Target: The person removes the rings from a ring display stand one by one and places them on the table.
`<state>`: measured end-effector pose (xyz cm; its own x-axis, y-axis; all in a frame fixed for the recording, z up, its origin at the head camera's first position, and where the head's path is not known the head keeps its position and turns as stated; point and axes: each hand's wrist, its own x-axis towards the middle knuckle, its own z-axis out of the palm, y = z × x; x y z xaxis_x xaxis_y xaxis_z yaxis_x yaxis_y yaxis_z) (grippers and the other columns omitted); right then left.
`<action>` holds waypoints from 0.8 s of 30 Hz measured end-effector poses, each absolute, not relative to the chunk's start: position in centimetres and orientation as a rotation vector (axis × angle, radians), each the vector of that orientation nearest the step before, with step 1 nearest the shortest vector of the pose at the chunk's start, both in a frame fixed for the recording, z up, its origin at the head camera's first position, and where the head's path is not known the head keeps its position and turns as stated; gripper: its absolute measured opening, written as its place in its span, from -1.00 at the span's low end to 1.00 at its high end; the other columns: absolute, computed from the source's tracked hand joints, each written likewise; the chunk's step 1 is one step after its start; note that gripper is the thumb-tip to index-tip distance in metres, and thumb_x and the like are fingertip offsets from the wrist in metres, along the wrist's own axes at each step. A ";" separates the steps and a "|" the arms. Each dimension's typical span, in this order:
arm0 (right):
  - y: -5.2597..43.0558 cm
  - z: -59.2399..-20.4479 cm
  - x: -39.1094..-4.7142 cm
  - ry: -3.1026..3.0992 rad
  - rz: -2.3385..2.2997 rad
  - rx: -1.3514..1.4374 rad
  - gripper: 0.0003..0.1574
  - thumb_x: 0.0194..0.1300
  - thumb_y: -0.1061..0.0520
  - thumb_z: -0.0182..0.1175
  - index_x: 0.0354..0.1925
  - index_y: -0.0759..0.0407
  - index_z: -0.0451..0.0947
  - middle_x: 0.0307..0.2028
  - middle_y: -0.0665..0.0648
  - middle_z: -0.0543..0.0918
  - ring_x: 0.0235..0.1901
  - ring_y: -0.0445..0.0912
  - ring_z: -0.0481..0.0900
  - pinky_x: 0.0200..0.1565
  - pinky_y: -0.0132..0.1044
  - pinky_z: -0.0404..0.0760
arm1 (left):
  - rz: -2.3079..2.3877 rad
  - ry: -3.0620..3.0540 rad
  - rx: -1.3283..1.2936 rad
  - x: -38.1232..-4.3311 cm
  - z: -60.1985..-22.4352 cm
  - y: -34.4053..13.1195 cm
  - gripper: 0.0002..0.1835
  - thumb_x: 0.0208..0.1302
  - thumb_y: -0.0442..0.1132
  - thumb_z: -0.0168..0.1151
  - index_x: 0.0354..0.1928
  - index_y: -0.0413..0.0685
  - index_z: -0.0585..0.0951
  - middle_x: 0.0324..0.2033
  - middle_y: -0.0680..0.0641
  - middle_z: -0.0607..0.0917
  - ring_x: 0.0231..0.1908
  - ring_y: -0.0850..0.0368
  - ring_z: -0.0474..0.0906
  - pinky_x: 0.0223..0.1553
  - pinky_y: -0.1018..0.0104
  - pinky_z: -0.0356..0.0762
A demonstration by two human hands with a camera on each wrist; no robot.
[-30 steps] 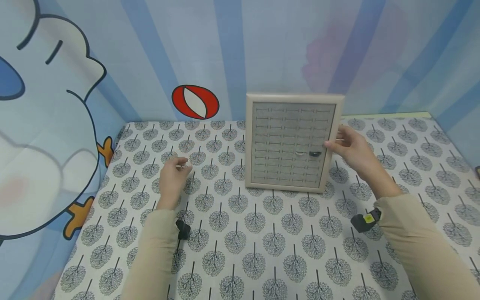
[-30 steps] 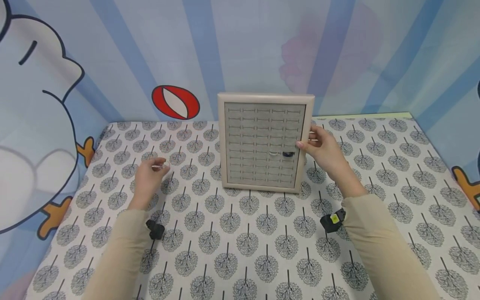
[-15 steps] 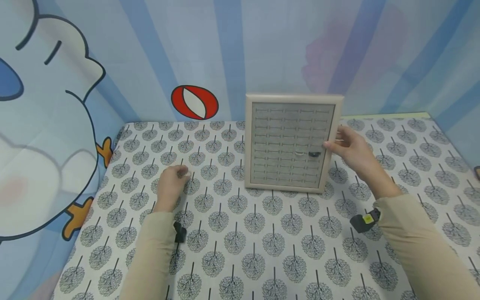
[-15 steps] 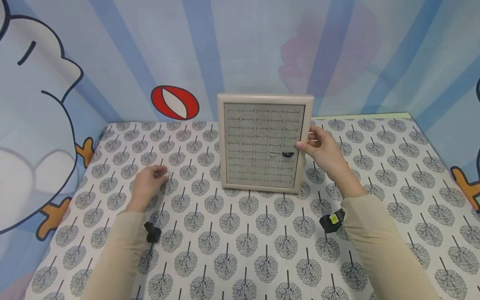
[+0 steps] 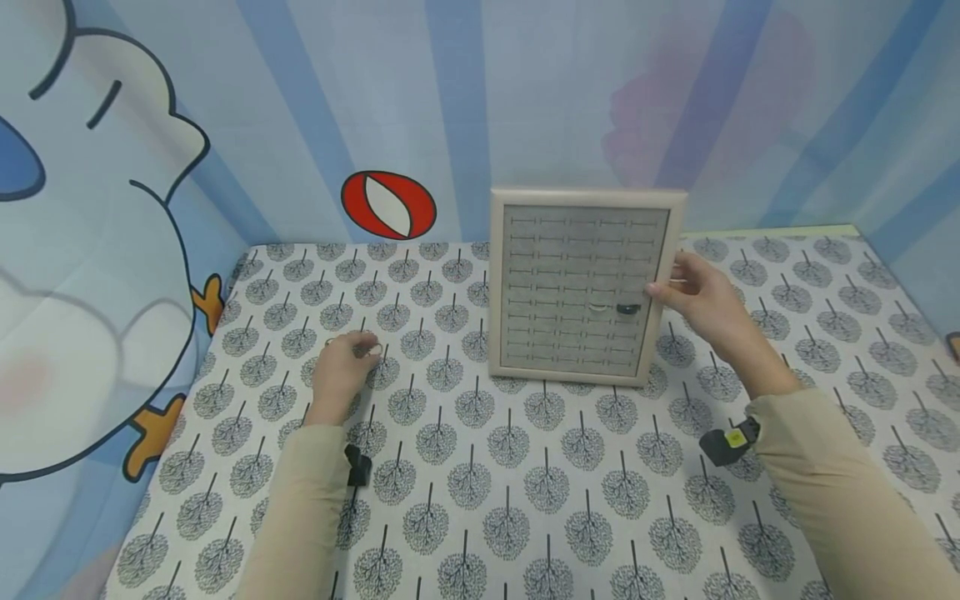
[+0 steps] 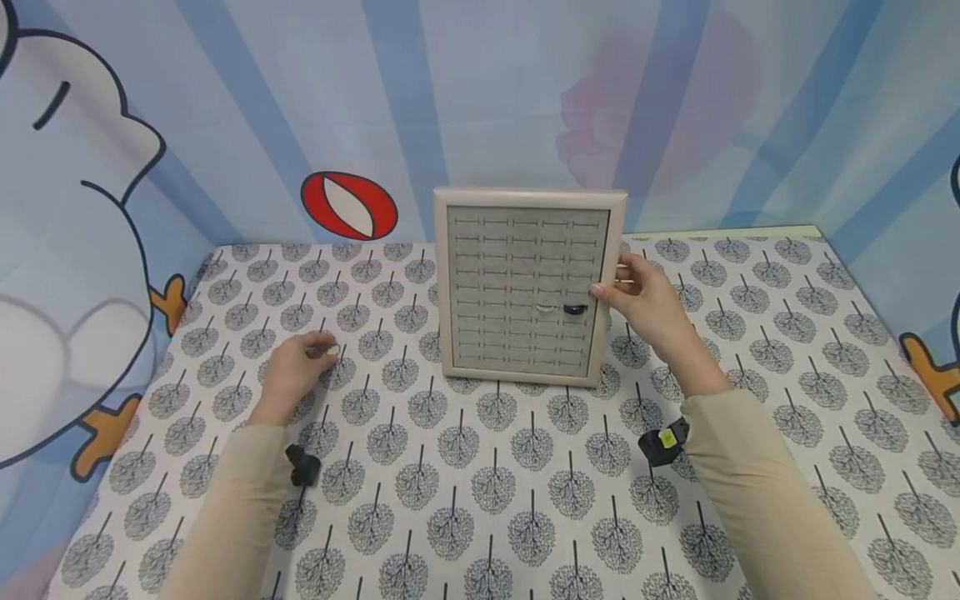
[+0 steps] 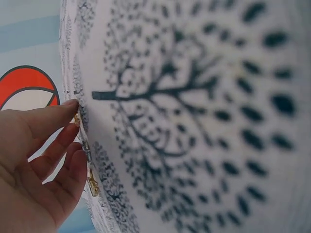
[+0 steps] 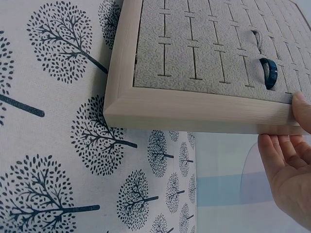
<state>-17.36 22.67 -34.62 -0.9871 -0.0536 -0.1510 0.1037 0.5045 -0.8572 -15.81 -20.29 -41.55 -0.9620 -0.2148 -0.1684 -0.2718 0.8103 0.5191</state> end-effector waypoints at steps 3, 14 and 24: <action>22.7 -34.6 -17.3 2.582 -1.487 0.045 -0.14 0.33 -0.12 0.12 0.42 0.16 0.04 0.32 0.37 0.27 0.33 0.27 0.24 0.28 0.32 0.23 | 0.863 2.886 -0.380 -15.9 -41.4 -20.3 -0.60 0.31 -0.22 0.14 0.17 -0.12 0.50 0.17 -0.22 0.55 0.16 -0.17 0.48 0.12 -0.04 0.49; 22.7 -34.7 -17.3 2.590 -1.474 0.041 -0.15 0.34 -0.12 0.11 0.42 0.15 0.04 0.33 0.37 0.27 0.34 0.27 0.23 0.28 0.33 0.23 | 1.057 2.967 -0.234 -16.8 -39.1 -17.6 -0.55 0.33 -0.17 0.14 0.24 -0.07 0.44 0.20 -0.16 0.52 0.14 -0.12 0.47 0.05 0.00 0.54; 22.7 -34.6 -17.3 2.591 -1.470 0.038 -0.14 0.34 -0.13 0.11 0.42 0.15 0.03 0.34 0.36 0.26 0.34 0.27 0.22 0.28 0.32 0.24 | 1.370 3.031 0.010 -17.6 -36.1 -12.5 -0.57 0.29 -0.21 0.20 0.20 -0.08 0.48 0.07 -0.14 0.60 0.02 -0.05 0.53 -0.05 0.11 0.57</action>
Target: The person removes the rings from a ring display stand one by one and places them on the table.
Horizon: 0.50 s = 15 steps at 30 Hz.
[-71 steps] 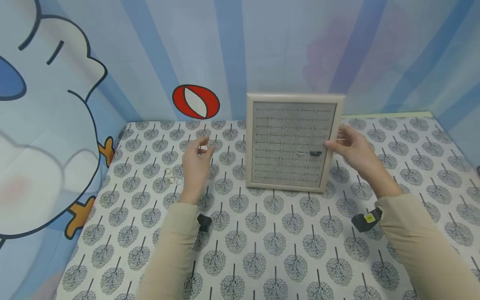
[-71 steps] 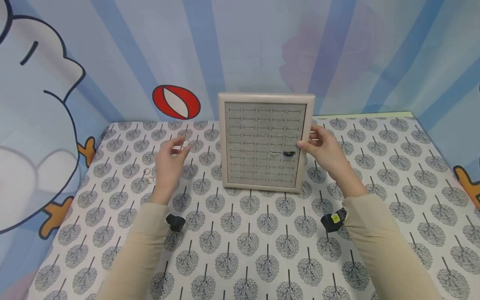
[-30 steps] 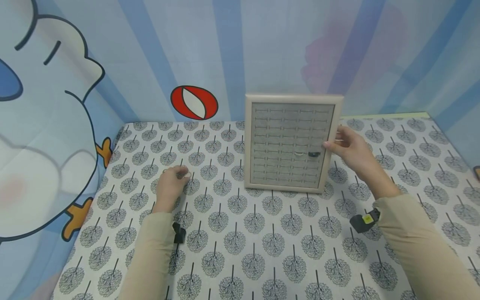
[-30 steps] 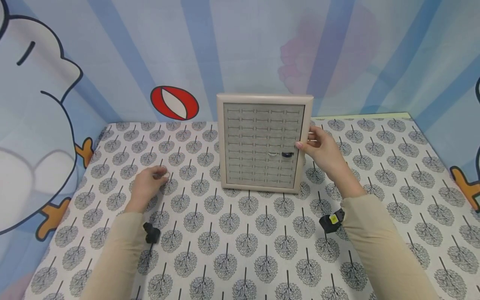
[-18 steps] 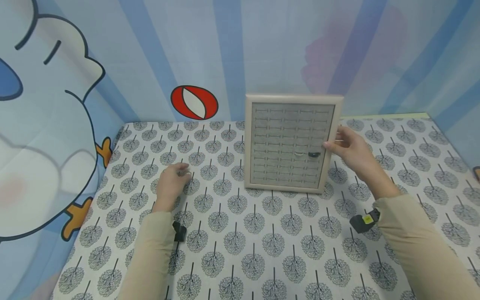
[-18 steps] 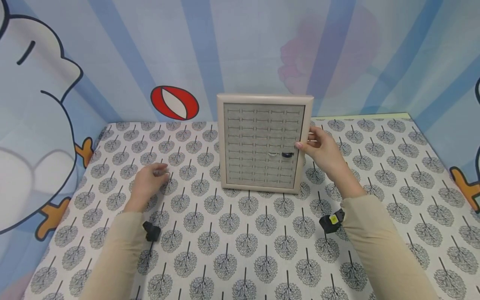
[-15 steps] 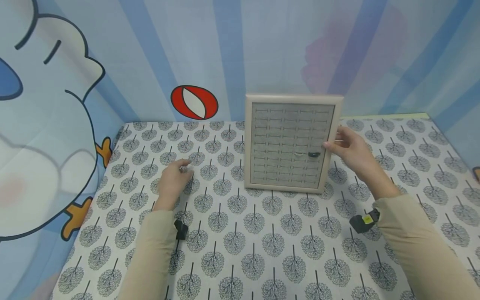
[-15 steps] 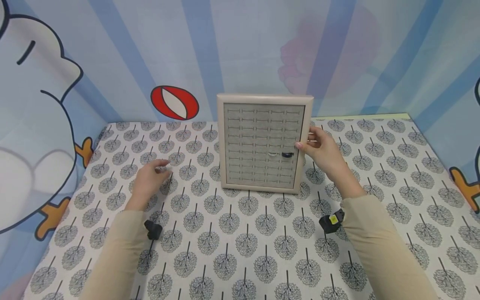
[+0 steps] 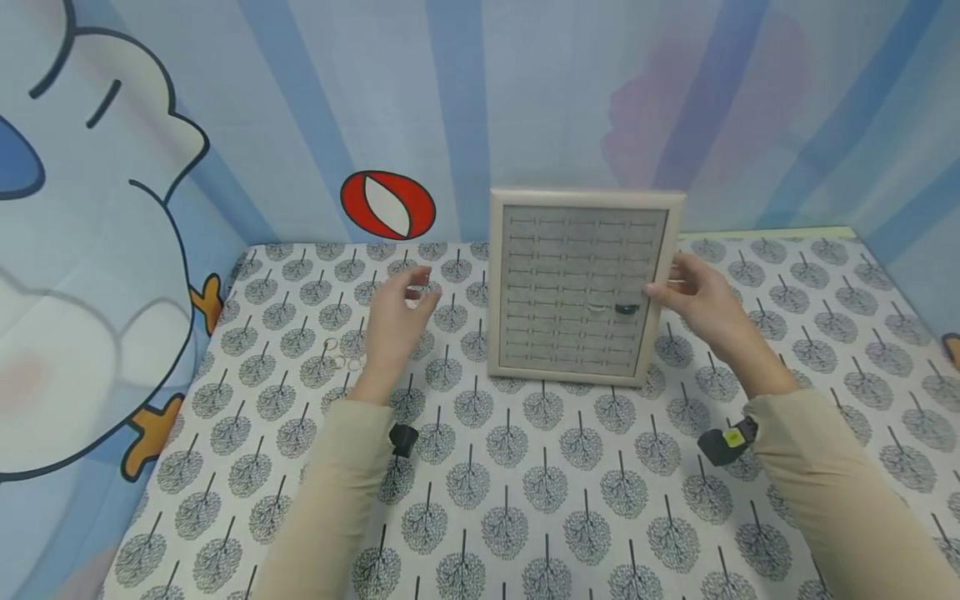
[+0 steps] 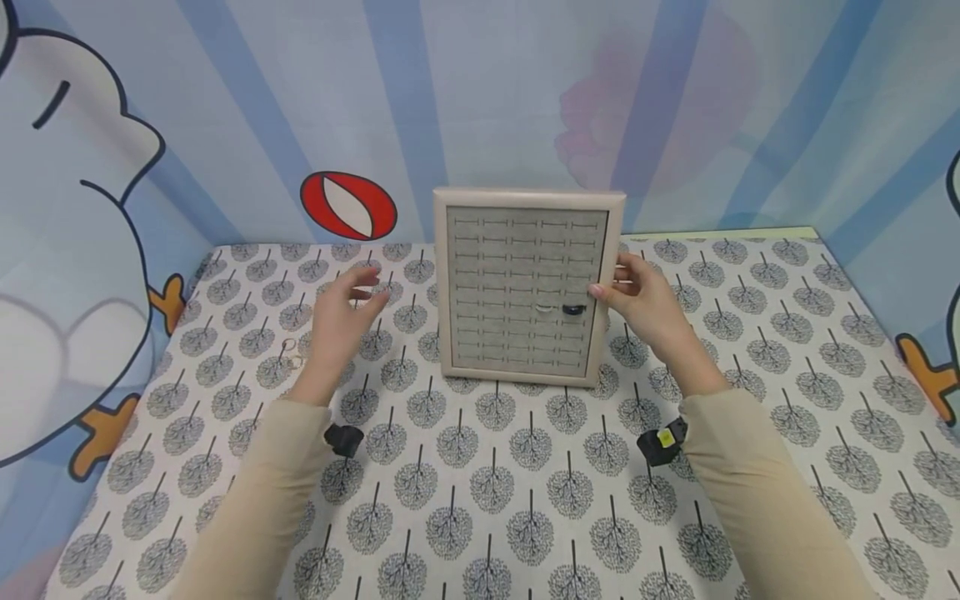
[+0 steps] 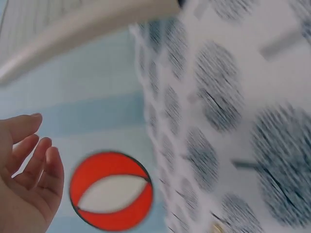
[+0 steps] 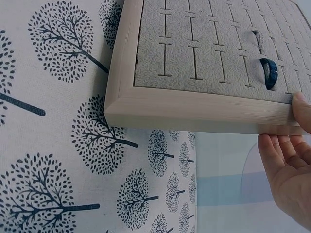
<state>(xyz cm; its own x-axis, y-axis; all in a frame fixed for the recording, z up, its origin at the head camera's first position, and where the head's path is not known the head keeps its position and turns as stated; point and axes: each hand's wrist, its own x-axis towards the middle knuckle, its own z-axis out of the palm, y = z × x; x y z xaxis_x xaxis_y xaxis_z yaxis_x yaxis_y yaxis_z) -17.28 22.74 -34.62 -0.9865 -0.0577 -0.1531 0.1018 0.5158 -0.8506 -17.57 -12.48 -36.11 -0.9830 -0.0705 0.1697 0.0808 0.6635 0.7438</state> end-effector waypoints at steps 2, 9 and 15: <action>22.7 -34.6 -17.3 2.592 -1.469 0.039 -0.14 0.34 -0.13 0.11 0.42 0.14 0.04 0.34 0.36 0.26 0.34 0.27 0.22 0.28 0.33 0.23 | -1.210 -2.689 -0.066 -17.6 -35.7 -11.3 -0.58 0.29 -0.21 0.19 0.18 -0.08 0.49 0.05 -0.13 0.61 0.00 -0.04 0.54 -0.05 0.12 0.57; 22.6 -34.6 -17.3 2.599 -1.467 0.040 -0.15 0.34 -0.12 0.11 0.42 0.16 0.04 0.33 0.37 0.26 0.34 0.28 0.23 0.29 0.31 0.23 | -1.229 -2.694 -0.223 -16.9 -34.6 -7.1 -0.62 0.30 -0.22 0.19 0.15 -0.02 0.51 0.01 -0.05 0.63 -0.03 0.06 0.56 -0.09 0.22 0.60; 22.7 -34.6 -17.4 2.595 -1.473 0.047 -0.15 0.34 -0.11 0.12 0.42 0.14 0.04 0.33 0.36 0.27 0.33 0.27 0.25 0.29 0.31 0.22 | -1.192 -2.762 -0.330 -16.1 -34.5 -3.7 -0.64 0.27 -0.23 0.20 0.12 0.00 0.53 0.01 -0.02 0.64 -0.03 0.10 0.58 0.01 0.26 0.59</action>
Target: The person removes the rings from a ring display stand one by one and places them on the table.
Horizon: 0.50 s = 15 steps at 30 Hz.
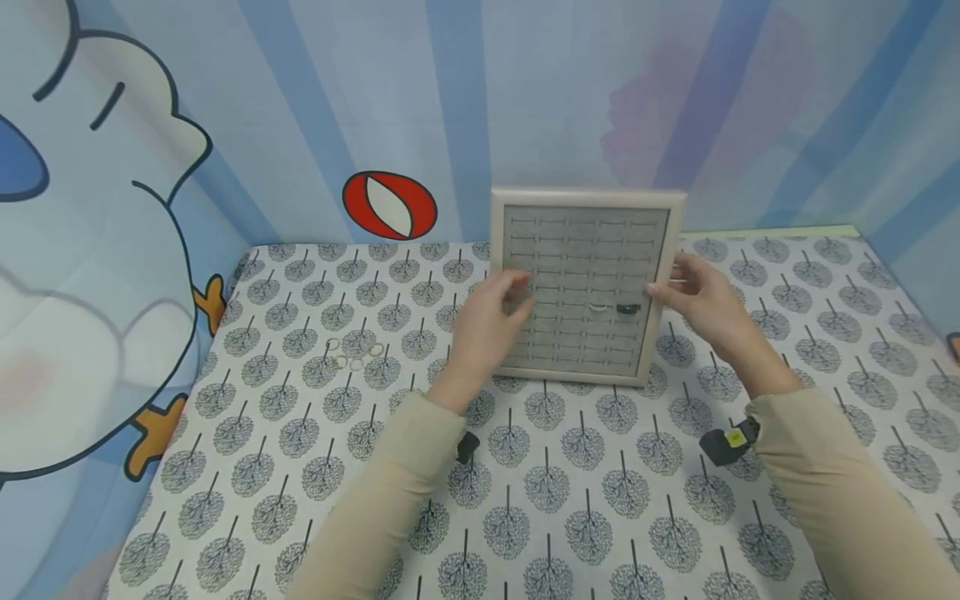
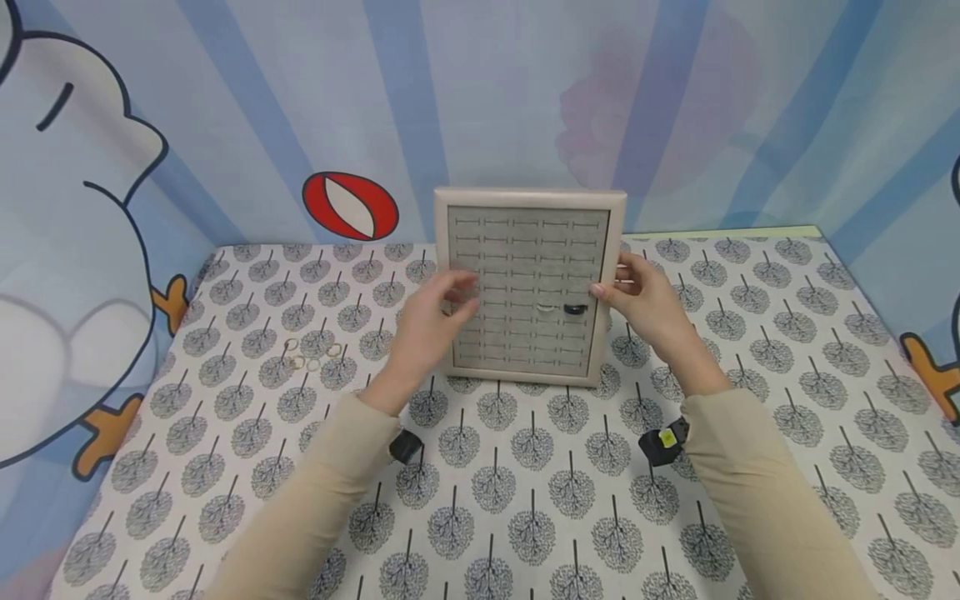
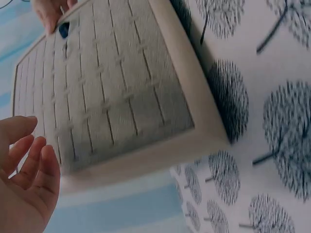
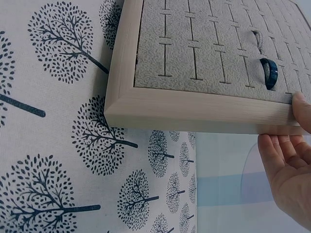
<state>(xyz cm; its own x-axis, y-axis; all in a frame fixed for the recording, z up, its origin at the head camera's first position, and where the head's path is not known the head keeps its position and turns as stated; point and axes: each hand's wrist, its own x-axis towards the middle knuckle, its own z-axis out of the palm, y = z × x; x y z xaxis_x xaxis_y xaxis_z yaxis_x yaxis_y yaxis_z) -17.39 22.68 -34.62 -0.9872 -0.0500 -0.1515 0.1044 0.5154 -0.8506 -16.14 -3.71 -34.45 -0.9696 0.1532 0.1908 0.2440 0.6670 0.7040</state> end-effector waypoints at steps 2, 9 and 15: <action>22.7 -34.6 -17.4 2.594 -1.473 0.046 -0.15 0.34 -0.11 0.12 0.42 0.14 0.04 0.34 0.35 0.27 0.33 0.26 0.25 0.30 0.31 0.21 | -1.195 -2.785 -0.365 -15.9 -34.6 -2.8 -0.64 0.27 -0.23 0.20 0.12 0.02 0.53 0.01 -0.01 0.64 -0.04 0.12 0.58 0.01 0.29 0.59; 22.7 -34.7 -17.4 2.604 -1.458 0.036 -0.14 0.33 -0.14 0.12 0.42 0.12 0.04 0.35 0.35 0.26 0.34 0.27 0.24 0.29 0.32 0.22 | -1.105 -2.835 -0.447 -15.2 -35.5 -0.3 -0.64 0.27 -0.18 0.21 0.11 0.06 0.54 0.02 0.05 0.64 -0.01 0.20 0.58 0.05 0.40 0.56; 22.7 -34.8 -17.3 2.600 -1.474 0.030 -0.15 0.34 -0.12 0.11 0.42 0.13 0.04 0.34 0.35 0.26 0.34 0.27 0.24 0.28 0.32 0.24 | -1.202 -2.843 -0.468 -15.0 -36.0 1.1 -0.64 0.27 -0.20 0.20 0.11 0.02 0.53 0.01 0.03 0.64 0.00 0.19 0.57 0.05 0.44 0.55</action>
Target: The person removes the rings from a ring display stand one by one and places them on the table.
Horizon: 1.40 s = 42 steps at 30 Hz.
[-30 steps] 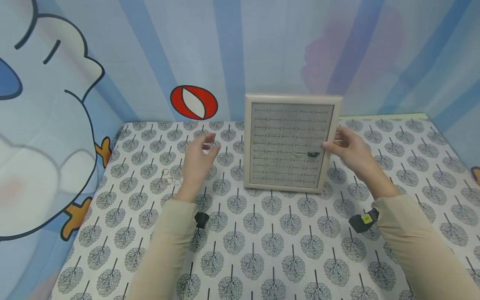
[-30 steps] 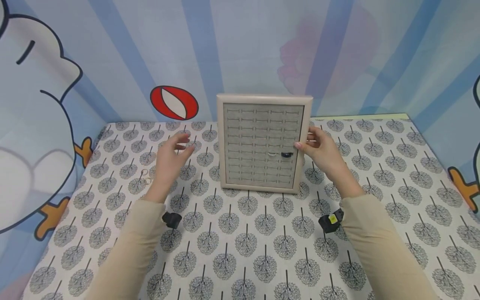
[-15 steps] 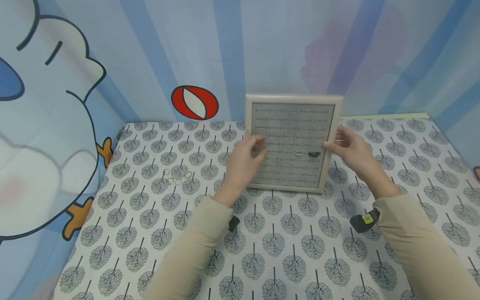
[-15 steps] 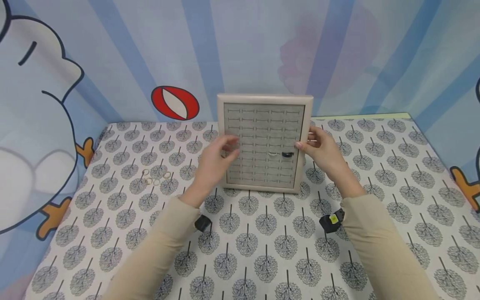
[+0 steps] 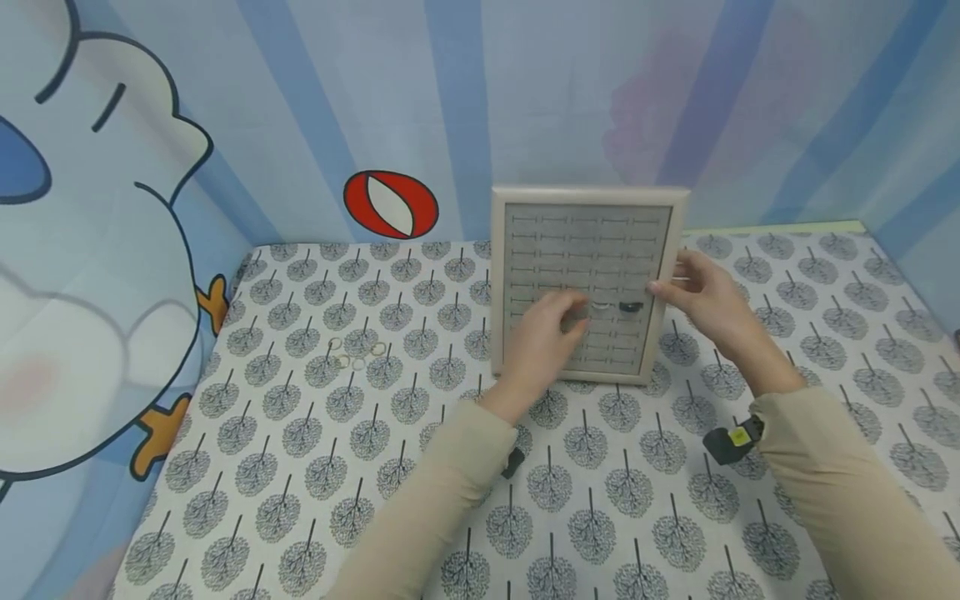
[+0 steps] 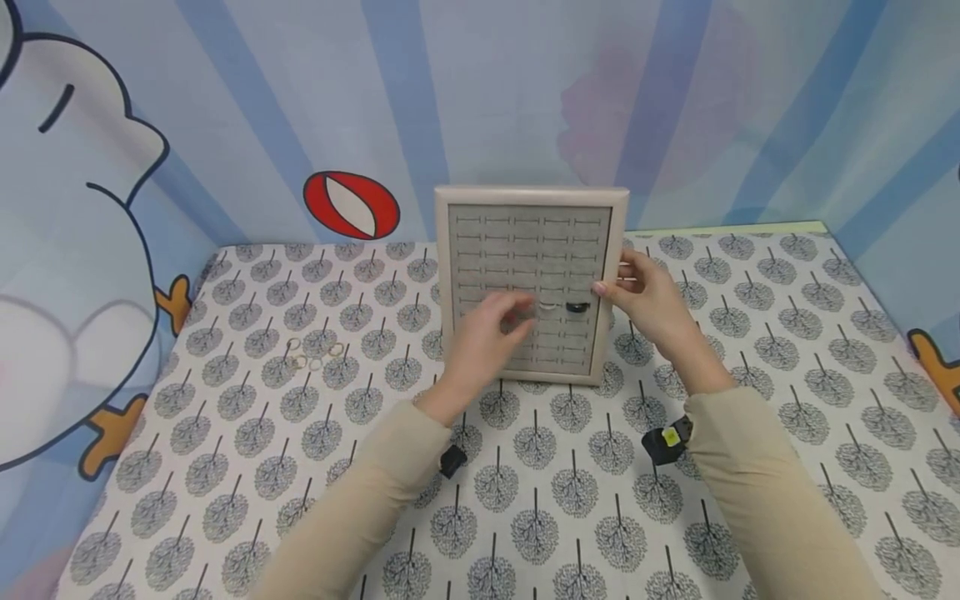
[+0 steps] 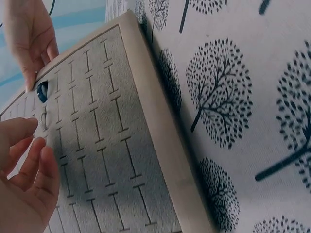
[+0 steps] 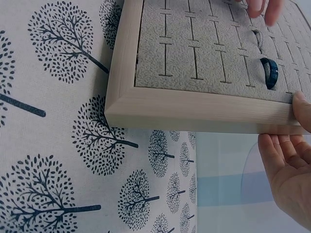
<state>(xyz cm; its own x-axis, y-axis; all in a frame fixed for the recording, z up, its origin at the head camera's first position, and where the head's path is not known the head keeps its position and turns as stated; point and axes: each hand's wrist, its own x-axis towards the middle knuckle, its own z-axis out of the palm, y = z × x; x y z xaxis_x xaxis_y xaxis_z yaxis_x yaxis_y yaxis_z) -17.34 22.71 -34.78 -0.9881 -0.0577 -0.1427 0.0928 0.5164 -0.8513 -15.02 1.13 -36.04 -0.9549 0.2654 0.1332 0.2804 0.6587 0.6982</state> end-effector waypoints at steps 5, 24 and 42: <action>22.8 -34.7 -17.3 2.593 -1.473 0.039 -0.13 0.34 -0.14 0.11 0.43 0.12 0.02 0.36 0.35 0.24 0.35 0.28 0.21 0.27 0.33 0.25 | -1.235 -2.811 -0.454 -15.2 -36.4 2.0 -0.67 0.28 -0.23 0.19 0.09 0.01 0.55 -0.02 0.02 0.65 -0.03 0.20 0.58 0.02 0.50 0.55; 23.0 -34.9 -17.1 2.607 -1.474 0.032 -0.15 0.34 -0.12 0.11 0.43 0.11 0.03 0.35 0.36 0.26 0.34 0.29 0.23 0.26 0.34 0.25 | -0.865 -2.892 -0.454 -15.2 -36.6 3.3 -0.73 0.29 -0.09 0.18 0.03 0.17 0.58 -0.12 0.12 0.65 -0.12 0.26 0.56 -0.20 0.53 0.54; 22.7 -34.9 -17.4 2.598 -1.485 0.009 -0.13 0.34 -0.14 0.10 0.43 0.15 0.02 0.34 0.39 0.25 0.34 0.30 0.22 0.28 0.31 0.24 | -0.817 -2.870 -0.536 -15.5 -36.6 2.7 -0.81 0.32 -0.06 0.10 -0.11 0.12 0.58 -0.13 0.09 0.66 -0.12 0.23 0.57 -0.12 0.45 0.59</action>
